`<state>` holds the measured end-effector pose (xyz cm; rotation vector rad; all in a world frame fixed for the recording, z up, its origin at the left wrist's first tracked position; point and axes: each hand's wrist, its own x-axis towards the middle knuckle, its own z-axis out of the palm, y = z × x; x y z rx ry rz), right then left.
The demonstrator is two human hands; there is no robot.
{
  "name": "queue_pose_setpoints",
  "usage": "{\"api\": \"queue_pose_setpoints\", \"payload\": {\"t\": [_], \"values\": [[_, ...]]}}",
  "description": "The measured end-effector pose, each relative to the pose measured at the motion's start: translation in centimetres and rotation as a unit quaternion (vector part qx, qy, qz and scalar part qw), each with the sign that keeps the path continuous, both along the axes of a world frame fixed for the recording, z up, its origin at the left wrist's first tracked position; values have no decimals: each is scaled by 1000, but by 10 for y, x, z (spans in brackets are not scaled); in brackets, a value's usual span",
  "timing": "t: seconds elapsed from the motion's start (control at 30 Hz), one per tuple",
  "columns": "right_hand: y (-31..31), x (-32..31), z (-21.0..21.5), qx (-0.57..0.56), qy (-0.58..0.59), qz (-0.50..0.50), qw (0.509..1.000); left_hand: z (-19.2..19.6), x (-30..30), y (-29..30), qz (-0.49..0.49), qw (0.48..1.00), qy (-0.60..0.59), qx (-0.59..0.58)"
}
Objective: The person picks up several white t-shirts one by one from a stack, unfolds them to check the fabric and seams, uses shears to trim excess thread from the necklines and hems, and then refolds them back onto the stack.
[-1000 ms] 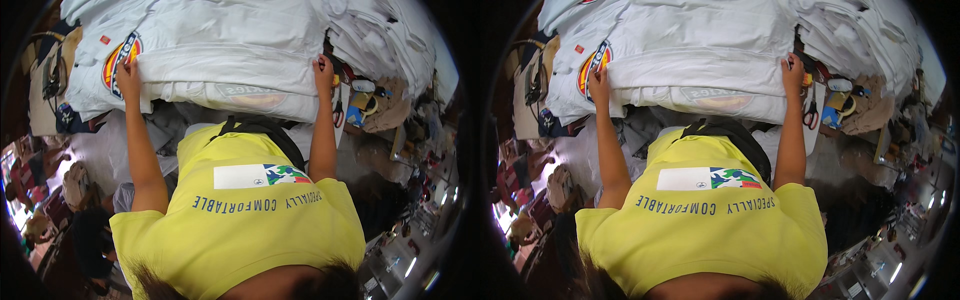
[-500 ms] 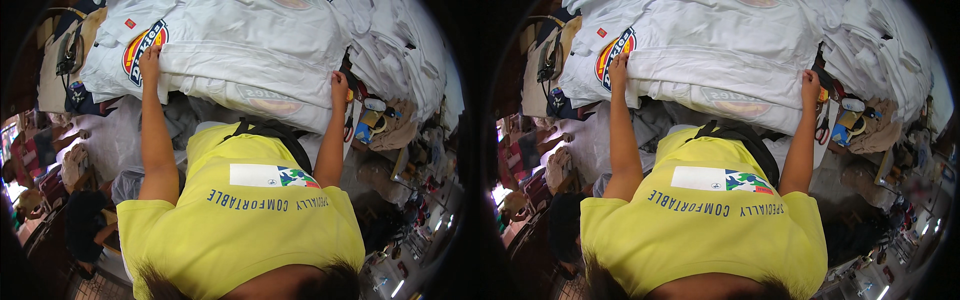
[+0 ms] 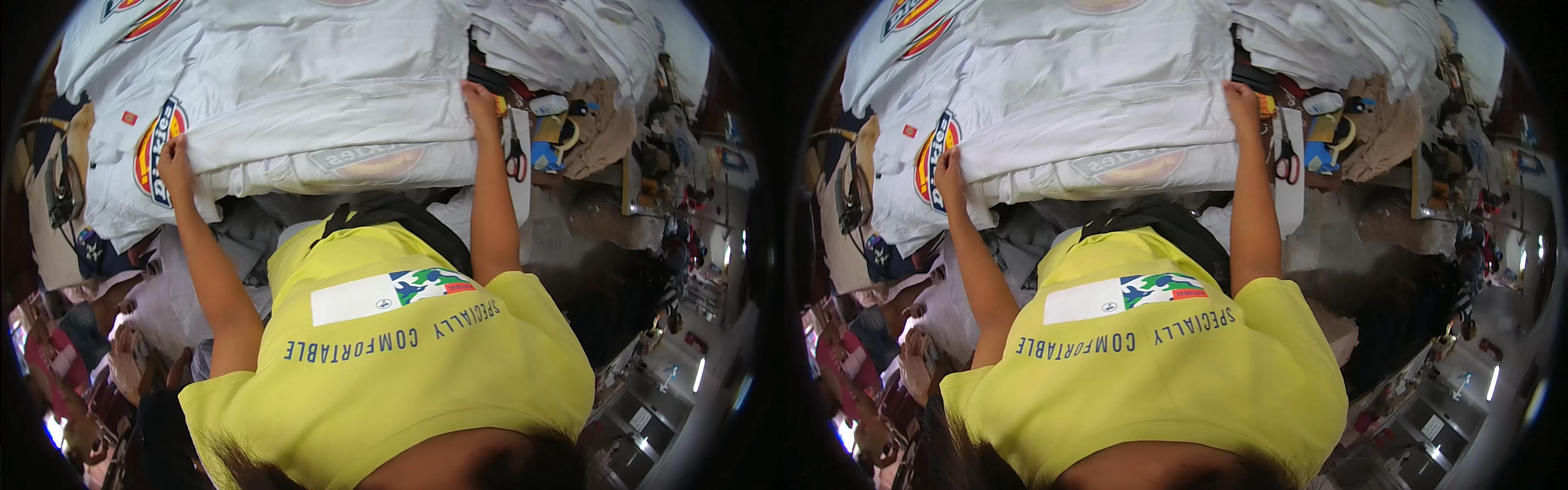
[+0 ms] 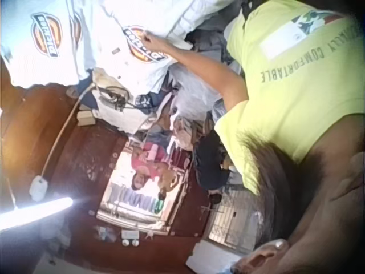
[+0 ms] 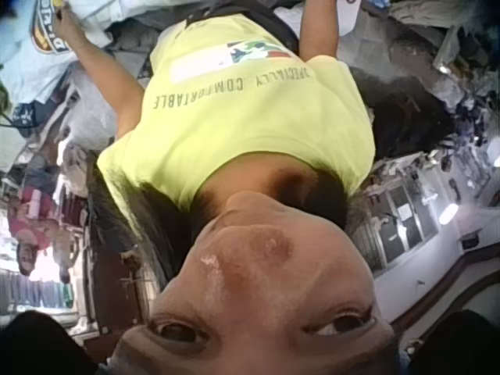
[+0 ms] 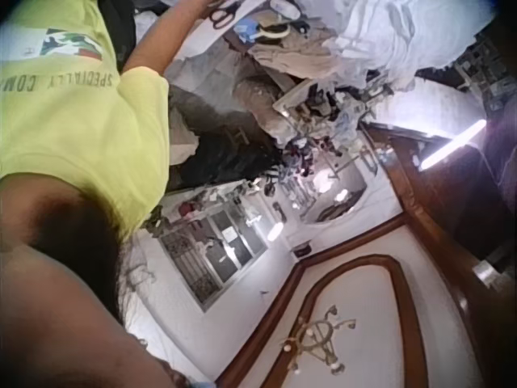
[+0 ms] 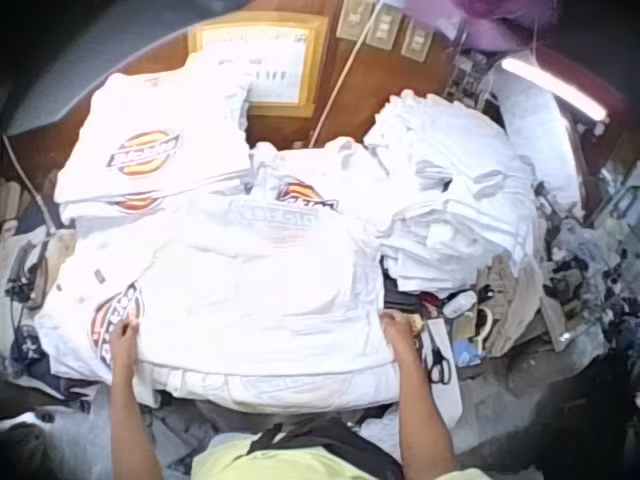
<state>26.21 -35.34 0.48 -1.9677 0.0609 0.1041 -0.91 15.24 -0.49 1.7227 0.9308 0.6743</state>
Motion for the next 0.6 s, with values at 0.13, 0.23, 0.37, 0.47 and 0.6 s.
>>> {"api": "queue_pose_setpoints", "payload": {"t": [0.13,0.23,0.37,0.47,0.6], "values": [[-5,-9,7,140,23,-25,990,2,1,-1,4,1000,16,18],[-12,-17,20,183,40,-40,981,-3,3,2,-4,999,-29,19],[-20,-26,25,218,44,-26,975,-5,0,3,12,997,53,57],[-23,-32,29,216,44,-13,975,-5,3,-1,5,995,13,95],[-33,-41,27,161,24,22,986,5,-9,1,-51,999,7,7]]}}
